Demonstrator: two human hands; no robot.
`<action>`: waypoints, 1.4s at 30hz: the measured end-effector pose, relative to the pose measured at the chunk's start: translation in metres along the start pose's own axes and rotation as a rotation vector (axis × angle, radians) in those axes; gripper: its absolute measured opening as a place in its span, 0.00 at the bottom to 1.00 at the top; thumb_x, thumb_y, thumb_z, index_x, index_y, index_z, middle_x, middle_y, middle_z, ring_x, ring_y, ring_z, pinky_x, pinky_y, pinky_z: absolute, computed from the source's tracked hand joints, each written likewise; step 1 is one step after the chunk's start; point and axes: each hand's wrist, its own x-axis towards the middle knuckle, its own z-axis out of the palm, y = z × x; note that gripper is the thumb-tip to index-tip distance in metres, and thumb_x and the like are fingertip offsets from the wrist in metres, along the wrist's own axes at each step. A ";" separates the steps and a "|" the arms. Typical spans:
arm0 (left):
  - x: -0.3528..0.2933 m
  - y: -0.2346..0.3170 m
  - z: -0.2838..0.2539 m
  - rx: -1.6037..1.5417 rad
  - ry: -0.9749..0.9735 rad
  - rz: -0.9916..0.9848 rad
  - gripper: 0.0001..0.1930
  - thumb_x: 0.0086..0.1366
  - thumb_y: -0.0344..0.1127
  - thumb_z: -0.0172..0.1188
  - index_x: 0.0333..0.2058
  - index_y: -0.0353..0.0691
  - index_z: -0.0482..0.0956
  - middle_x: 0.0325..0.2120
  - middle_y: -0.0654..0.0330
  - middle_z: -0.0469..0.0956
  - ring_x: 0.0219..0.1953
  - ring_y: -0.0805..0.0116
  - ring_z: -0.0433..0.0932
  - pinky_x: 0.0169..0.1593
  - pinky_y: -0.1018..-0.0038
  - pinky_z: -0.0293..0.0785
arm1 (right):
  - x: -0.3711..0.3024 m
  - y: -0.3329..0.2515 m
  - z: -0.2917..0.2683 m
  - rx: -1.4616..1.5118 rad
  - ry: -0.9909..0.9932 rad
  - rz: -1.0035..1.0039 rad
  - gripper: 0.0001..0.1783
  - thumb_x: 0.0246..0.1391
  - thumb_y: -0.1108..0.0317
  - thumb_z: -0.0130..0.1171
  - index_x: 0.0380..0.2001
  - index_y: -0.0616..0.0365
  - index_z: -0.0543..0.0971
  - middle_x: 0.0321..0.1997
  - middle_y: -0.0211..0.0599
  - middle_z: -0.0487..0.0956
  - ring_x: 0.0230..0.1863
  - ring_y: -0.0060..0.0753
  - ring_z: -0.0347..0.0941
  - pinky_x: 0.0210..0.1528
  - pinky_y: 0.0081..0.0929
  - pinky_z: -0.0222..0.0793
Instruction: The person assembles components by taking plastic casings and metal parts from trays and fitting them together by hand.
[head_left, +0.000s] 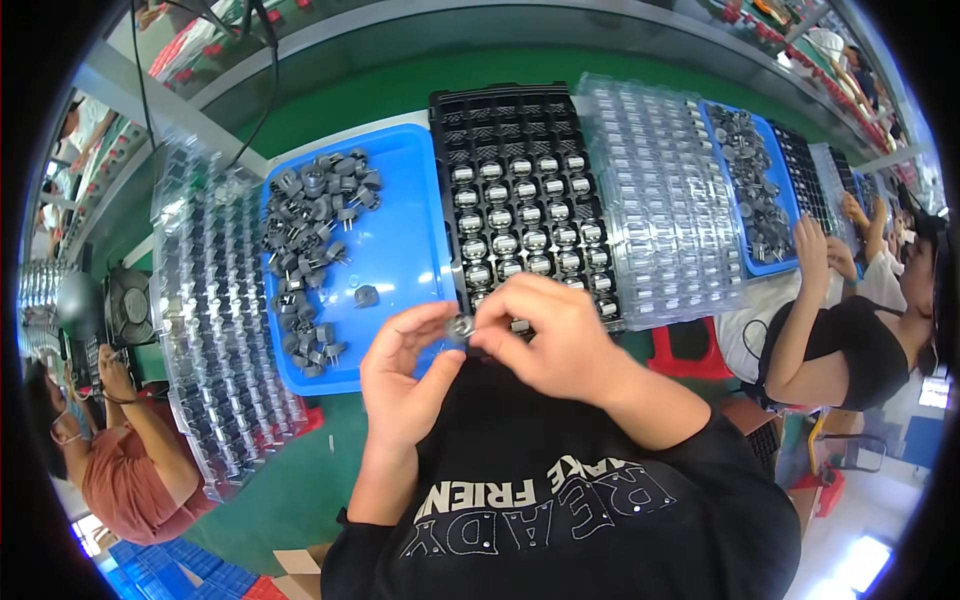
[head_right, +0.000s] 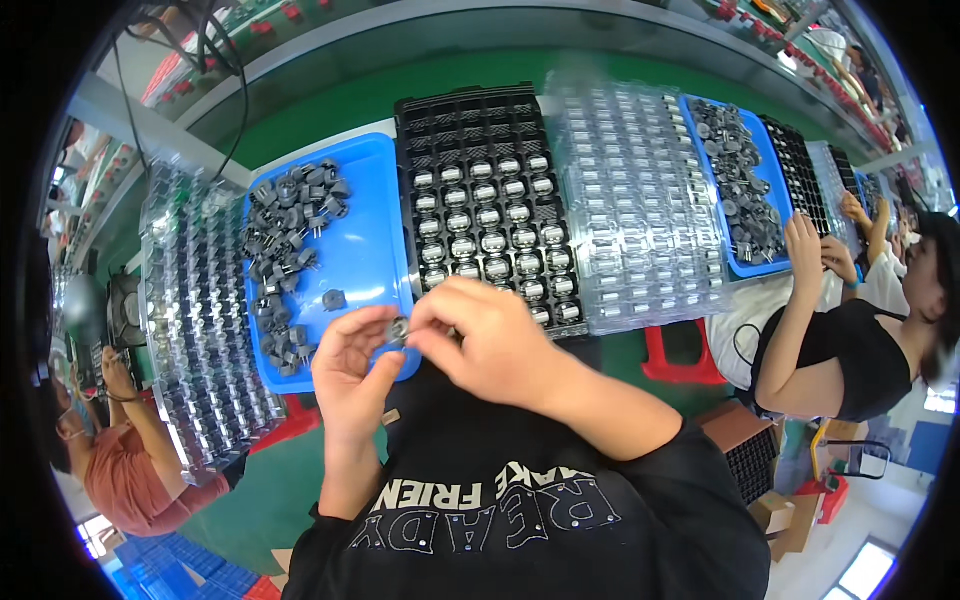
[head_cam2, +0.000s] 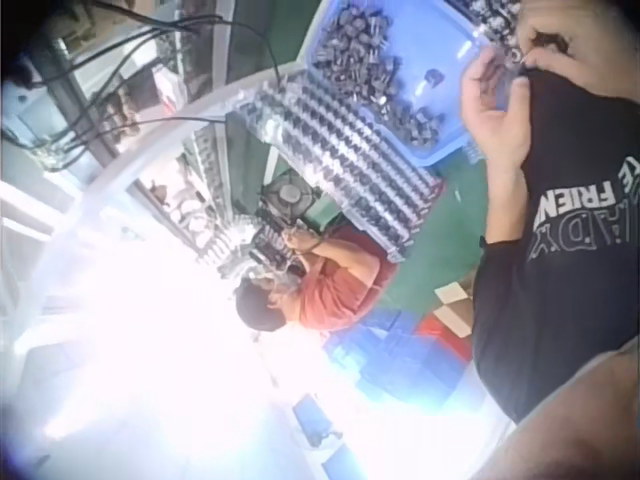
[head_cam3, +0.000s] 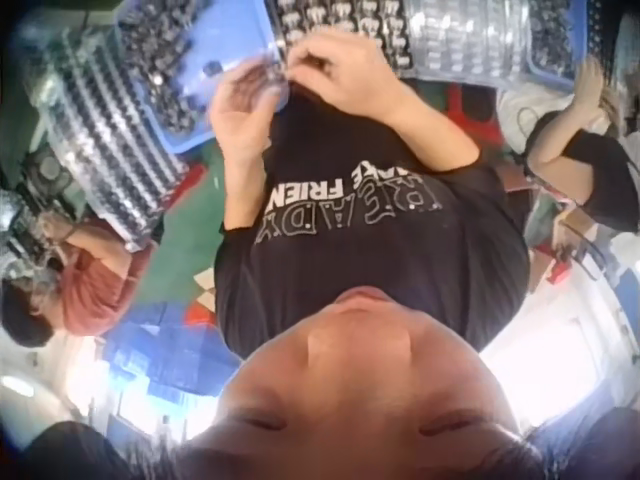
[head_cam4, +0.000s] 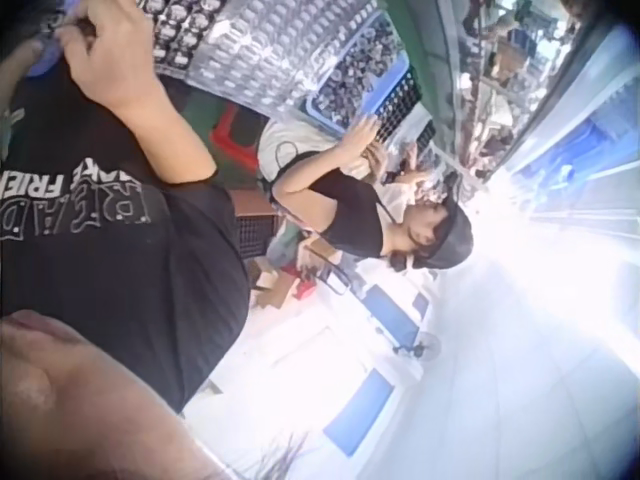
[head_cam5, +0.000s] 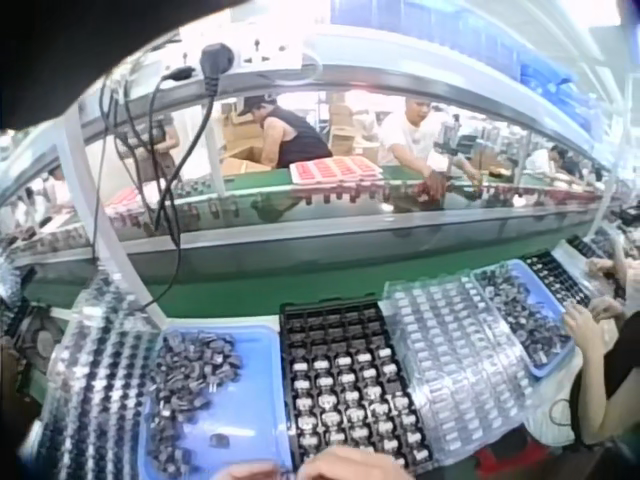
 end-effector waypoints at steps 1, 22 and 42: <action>0.002 0.000 -0.004 0.218 -0.022 -0.011 0.21 0.61 0.21 0.69 0.54 0.32 0.79 0.55 0.50 0.79 0.54 0.59 0.81 0.60 0.64 0.77 | 0.002 0.008 -0.013 -0.115 0.016 -0.039 0.06 0.53 0.71 0.72 0.31 0.57 0.83 0.31 0.37 0.82 0.32 0.37 0.81 0.36 0.31 0.75; 0.007 -0.032 -0.063 1.313 0.131 -0.067 0.23 0.57 0.21 0.66 0.53 0.37 0.81 0.52 0.49 0.80 0.58 0.47 0.77 0.69 0.52 0.66 | 0.032 0.106 -0.099 -1.162 0.071 -0.291 0.04 0.44 0.71 0.64 0.26 0.50 0.82 0.32 0.31 0.76 0.43 0.40 0.73 0.52 0.37 0.70; 0.018 -0.034 -0.054 0.908 0.336 0.065 0.11 0.65 0.24 0.62 0.45 0.34 0.84 0.40 0.52 0.84 0.38 0.58 0.83 0.46 0.64 0.78 | 0.031 0.156 -0.268 -0.892 0.470 0.747 0.23 0.48 0.51 0.77 0.37 0.59 0.85 0.37 0.48 0.87 0.43 0.50 0.85 0.49 0.43 0.79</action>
